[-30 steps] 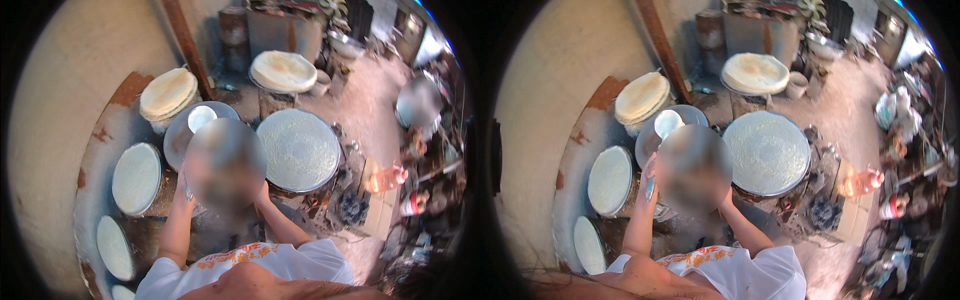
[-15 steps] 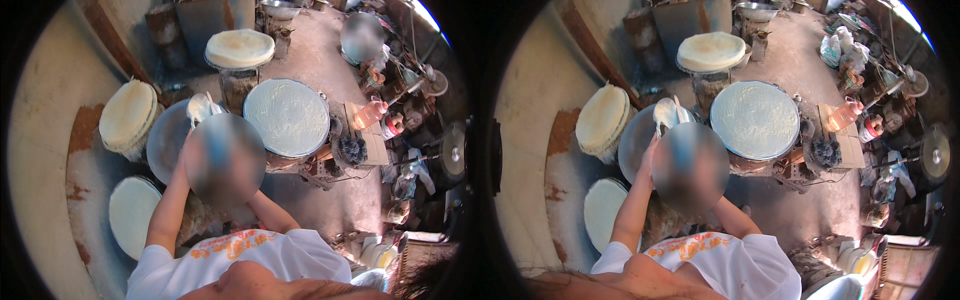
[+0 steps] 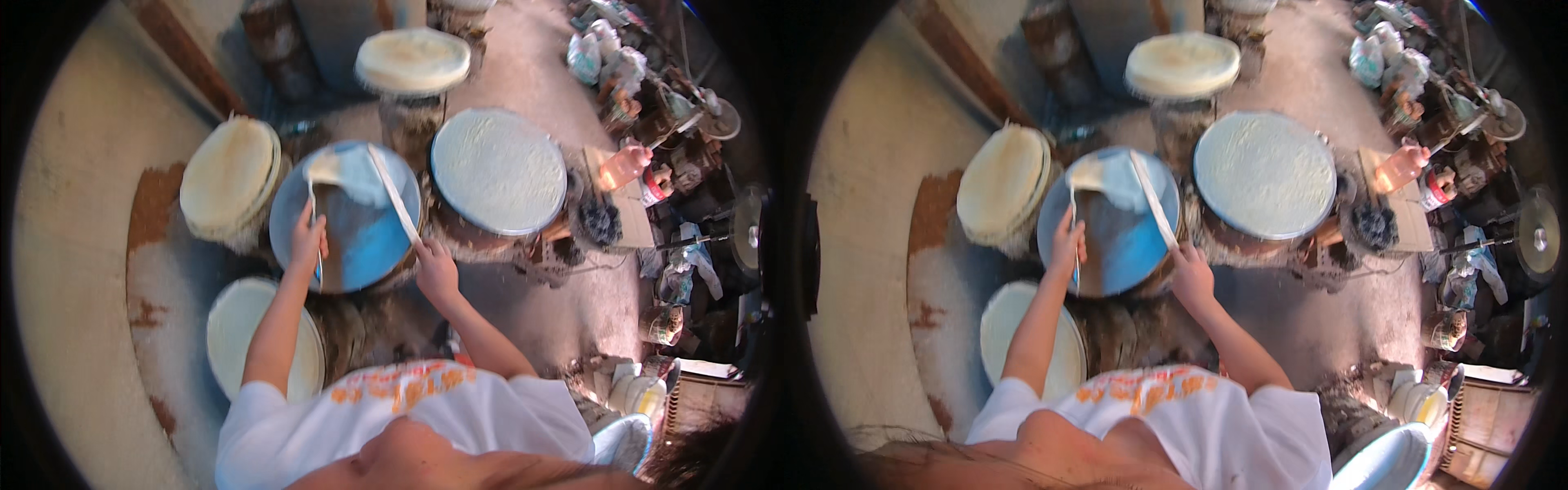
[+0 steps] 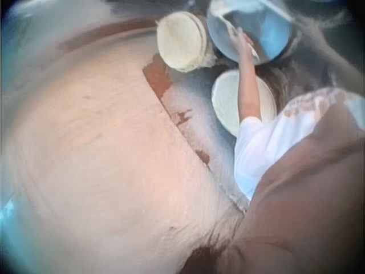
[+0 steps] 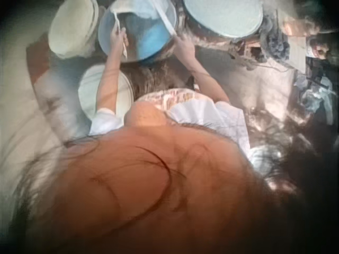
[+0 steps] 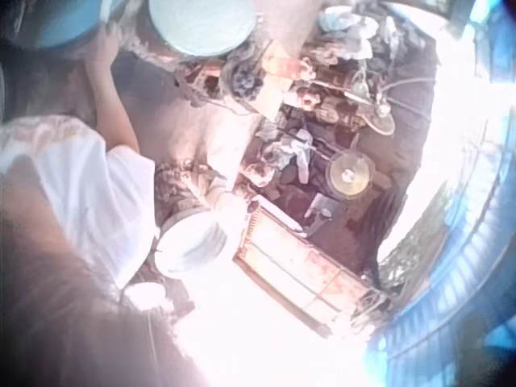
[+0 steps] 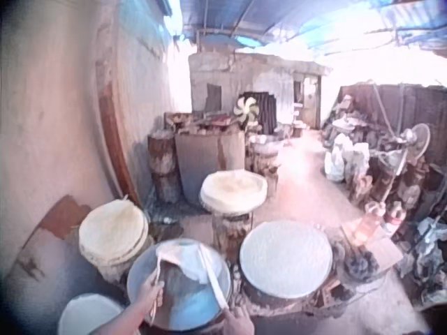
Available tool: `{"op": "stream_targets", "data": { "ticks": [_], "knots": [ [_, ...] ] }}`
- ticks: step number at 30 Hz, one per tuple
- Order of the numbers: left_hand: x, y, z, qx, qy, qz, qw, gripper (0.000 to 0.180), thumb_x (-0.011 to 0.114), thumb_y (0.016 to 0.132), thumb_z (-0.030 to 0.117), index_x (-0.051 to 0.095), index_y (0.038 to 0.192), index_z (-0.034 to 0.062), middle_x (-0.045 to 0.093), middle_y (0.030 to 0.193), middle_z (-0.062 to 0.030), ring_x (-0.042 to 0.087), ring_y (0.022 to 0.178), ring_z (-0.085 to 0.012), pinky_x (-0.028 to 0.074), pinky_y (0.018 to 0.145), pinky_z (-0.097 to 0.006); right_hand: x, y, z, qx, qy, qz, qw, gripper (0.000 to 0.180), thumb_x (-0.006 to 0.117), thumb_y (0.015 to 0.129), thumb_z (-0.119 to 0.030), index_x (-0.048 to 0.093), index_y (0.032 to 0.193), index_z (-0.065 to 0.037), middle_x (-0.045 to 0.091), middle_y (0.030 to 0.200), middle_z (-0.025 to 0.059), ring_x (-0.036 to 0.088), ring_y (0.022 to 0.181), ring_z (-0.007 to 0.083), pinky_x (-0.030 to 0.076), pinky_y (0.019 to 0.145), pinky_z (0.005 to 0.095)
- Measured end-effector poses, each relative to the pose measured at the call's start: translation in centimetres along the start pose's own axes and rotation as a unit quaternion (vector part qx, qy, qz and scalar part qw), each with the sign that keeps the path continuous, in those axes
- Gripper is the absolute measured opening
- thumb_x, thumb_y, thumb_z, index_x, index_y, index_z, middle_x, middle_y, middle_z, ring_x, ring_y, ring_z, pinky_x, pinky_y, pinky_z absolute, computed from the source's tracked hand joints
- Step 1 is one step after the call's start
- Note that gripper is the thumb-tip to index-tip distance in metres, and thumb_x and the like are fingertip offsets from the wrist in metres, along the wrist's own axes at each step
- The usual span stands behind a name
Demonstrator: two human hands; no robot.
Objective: The person prepares spring roll wrappers by ladling batter onto heated plates, spreading it into thin circles with a tool, and peeling the cooked wrappers off to stack them.
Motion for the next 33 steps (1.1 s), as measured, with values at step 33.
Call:
{"op": "stream_targets", "data": {
  "ticks": [33],
  "knots": [
    [6.2,-15.4,-0.4,-0.005,-0.392,0.326,0.86,0.046,0.046,0.097,0.019,0.034,0.141,0.0283,0.037,0.059,0.0043,0.031,0.039,-0.0049,0.028,0.034,-0.021,5.6,16.5,-3.1,-0.369,0.103,-0.278,0.881,0.034,0.05,0.076,0.0,0.064,0.106,-0.009,0.059,0.094,0.0135,0.054,0.093,0.0338,0.047,0.078,0.042]
  ]
}}
Point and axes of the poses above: each hand's wrist, its own y-axis towards the middle knuckle, its own x-axis out of the palm, z = x × y, the point moved 5 cm from there along y, towards the middle knuckle
